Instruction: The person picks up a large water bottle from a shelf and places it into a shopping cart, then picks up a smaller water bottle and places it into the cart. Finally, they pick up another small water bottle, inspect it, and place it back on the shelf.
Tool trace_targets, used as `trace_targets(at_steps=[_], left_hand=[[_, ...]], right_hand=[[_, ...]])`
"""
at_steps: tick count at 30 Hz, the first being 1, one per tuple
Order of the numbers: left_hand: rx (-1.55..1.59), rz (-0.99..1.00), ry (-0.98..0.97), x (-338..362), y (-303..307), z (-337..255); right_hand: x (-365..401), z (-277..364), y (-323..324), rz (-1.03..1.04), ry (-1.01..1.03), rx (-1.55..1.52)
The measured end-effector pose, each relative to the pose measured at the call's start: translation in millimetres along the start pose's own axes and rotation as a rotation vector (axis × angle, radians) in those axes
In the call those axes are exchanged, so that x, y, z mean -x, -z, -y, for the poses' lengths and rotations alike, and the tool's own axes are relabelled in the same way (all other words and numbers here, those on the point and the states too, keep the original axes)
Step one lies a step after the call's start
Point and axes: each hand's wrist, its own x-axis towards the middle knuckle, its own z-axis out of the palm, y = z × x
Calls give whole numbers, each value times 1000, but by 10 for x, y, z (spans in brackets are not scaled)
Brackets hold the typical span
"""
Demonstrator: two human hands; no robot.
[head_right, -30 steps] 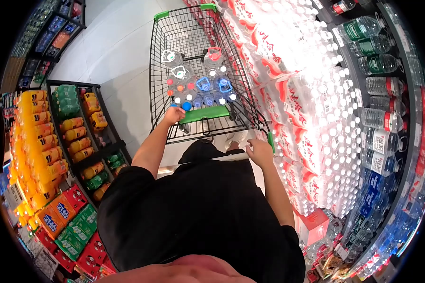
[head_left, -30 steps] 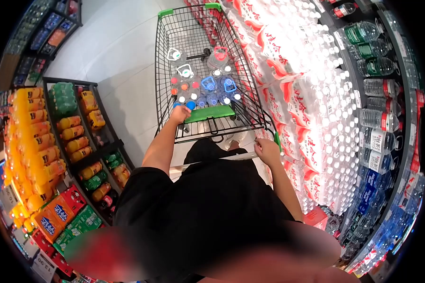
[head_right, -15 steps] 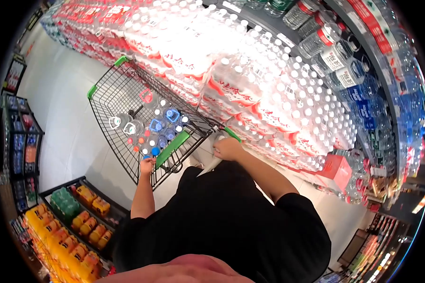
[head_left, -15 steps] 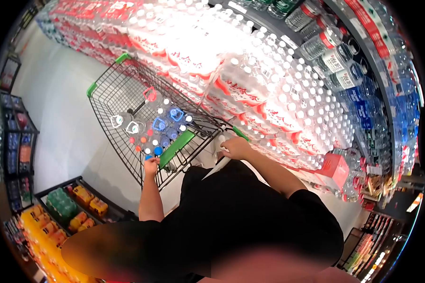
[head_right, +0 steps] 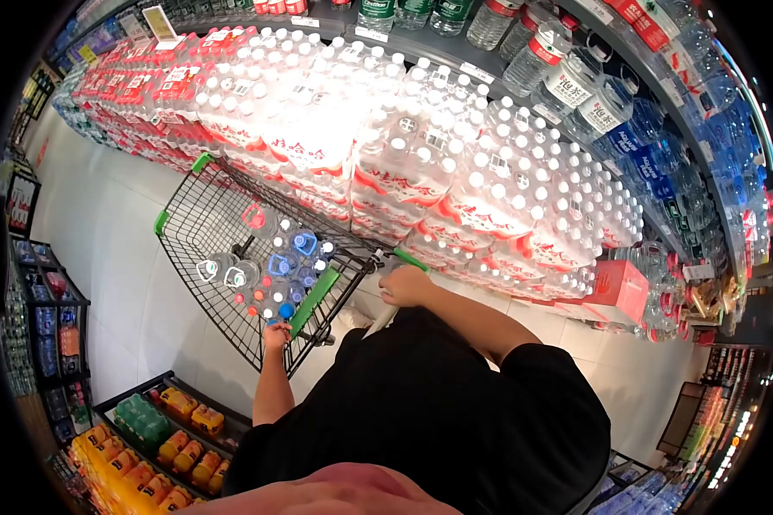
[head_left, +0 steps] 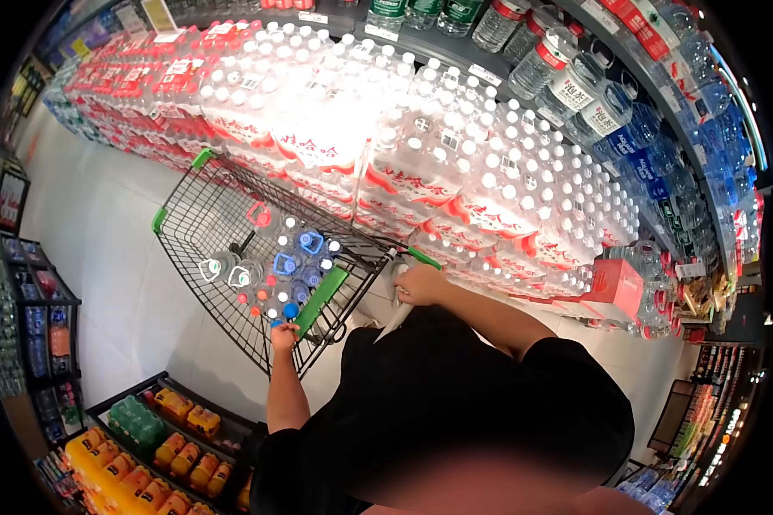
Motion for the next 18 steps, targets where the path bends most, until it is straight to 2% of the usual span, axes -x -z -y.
trace_targets(at_steps=[7, 10, 13, 14, 15, 17, 18], left_hand=[[-73, 13, -28, 38, -34, -78], [258, 25, 11, -230, -6, 275], [-70, -68, -158, -148, -35, 210], [-80, -40, -162, -140, -1, 183], [-4, -17, -106, -137, -7, 159], [-77, -51, 17, -69, -30, 18], [-82, -70, 5, -66, -43, -19]], right_hand=[[1, 24, 43, -18, 6, 10], [4, 10, 32, -41, 16, 5], [5, 12, 33, -59, 26, 0], [8, 25, 62, -55, 24, 7], [15, 29, 83, -51, 20, 13], [11, 4, 44, -48, 18, 13], [5, -6, 39, -46, 18, 11]])
